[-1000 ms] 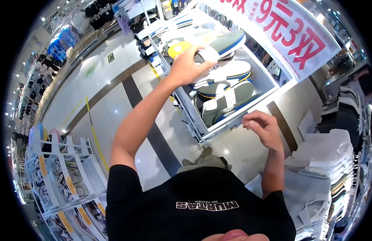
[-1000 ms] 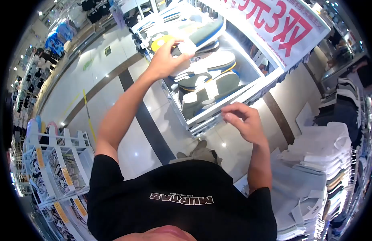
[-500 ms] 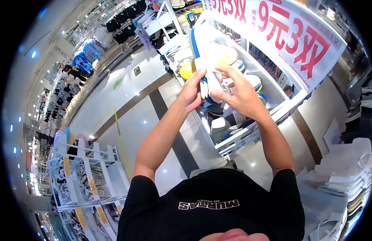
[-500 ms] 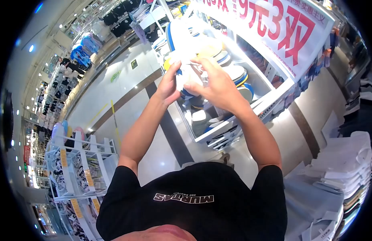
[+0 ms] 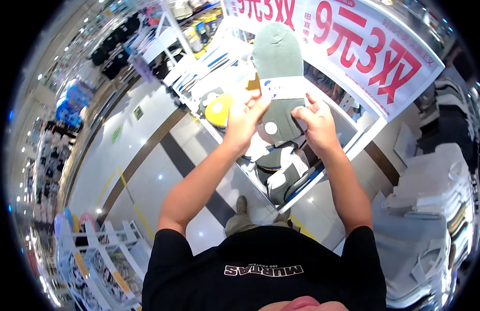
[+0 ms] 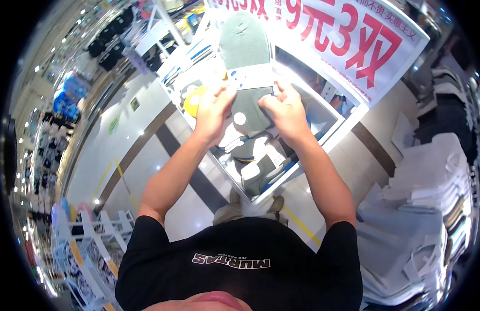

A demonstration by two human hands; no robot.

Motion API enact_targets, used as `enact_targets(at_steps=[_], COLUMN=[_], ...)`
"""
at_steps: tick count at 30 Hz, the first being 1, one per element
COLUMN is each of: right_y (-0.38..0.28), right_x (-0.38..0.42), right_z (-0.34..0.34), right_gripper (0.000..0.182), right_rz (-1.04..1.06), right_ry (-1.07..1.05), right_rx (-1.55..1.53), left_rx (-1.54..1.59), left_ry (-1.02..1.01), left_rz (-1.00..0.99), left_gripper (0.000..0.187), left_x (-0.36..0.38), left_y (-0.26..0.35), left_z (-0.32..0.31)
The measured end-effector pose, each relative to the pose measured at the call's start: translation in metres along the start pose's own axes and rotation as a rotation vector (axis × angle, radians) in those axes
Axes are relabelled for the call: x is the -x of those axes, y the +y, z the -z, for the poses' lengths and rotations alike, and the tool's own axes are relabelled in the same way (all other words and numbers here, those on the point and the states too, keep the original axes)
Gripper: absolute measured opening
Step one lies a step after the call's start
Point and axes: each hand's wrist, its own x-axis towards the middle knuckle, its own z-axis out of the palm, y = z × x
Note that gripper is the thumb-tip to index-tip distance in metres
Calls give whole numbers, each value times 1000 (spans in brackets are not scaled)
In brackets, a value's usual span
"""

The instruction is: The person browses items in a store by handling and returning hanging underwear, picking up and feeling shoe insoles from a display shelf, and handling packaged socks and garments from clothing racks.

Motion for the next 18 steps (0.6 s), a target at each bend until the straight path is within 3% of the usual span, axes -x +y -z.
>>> enact_targets(at_steps=[1,4,8,11,14,18], right_y=[-3,-9,8,23,35,27], right_x=[0,4,4,-1,6,19], right_z=[0,-13,-32,-36,-43,-48], right_gripper=[47,40,36,37,40,48], right_rz=[-62,-229,-294,-140,214,291], right_ry=[30,133,236,287,531,386], right_rx=[-67,-277,-156,170,886,951], left_rx=[20,177,523,520,409,367], left_ry=[-86,-263,-364,-354,-312,-330], left_rz=[-40,-24,388,396,223,129], left_gripper=[35,38,42,41,26,23], left_x=[-2,-3,-29,-39,-41,-38], left_y=[-4,7,11,-4,-11,-29], left_z=[-3,-7,7,17,19,20])
